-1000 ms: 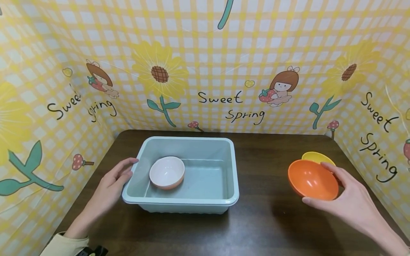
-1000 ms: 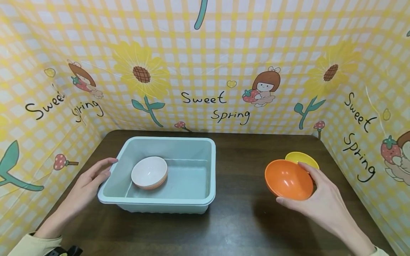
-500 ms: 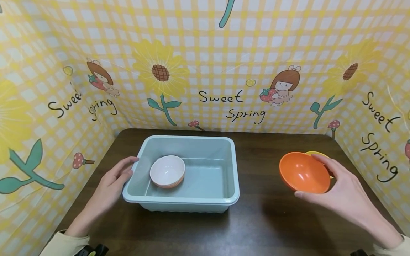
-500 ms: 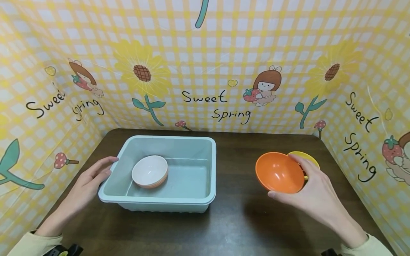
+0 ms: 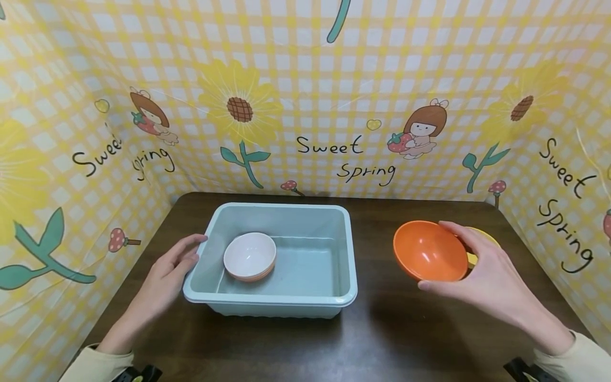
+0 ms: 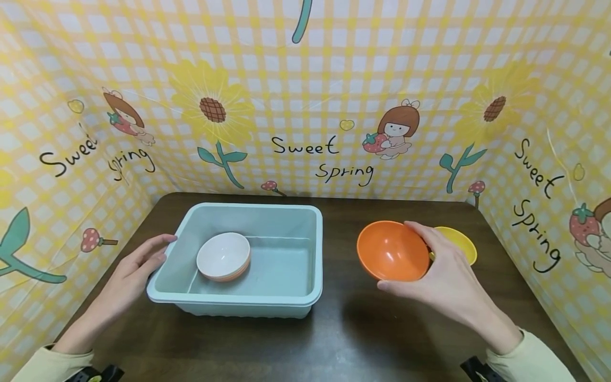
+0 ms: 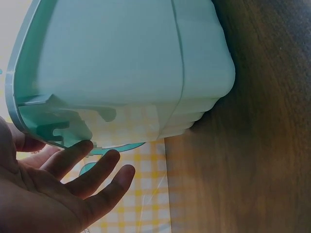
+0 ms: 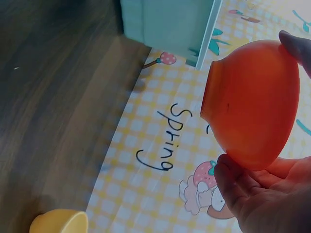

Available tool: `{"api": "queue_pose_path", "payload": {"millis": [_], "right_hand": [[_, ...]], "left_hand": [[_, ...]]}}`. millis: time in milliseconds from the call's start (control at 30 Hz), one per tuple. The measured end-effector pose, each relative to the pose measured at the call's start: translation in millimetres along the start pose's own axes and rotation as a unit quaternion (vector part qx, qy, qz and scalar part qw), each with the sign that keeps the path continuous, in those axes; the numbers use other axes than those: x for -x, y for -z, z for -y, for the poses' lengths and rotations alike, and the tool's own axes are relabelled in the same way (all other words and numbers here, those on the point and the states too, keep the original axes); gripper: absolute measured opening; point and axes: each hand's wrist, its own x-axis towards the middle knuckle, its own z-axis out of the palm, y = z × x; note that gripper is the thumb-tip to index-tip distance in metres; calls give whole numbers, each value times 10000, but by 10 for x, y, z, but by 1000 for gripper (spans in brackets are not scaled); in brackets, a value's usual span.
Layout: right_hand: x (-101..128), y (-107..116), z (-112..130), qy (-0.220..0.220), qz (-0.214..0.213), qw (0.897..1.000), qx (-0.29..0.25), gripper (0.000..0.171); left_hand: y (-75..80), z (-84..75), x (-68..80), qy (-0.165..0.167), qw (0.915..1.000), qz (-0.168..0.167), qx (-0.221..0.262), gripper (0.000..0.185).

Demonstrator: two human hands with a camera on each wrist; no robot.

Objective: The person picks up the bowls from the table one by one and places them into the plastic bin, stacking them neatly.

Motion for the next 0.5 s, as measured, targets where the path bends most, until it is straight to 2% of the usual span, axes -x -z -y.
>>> {"api": "queue_pose_path", "payload": {"millis": [500], "right_hand": [[-202,-123,326,309,187,9992,-167,108]], "left_hand": [[-1,5,-2,32,10000,45,-66,41]]}}
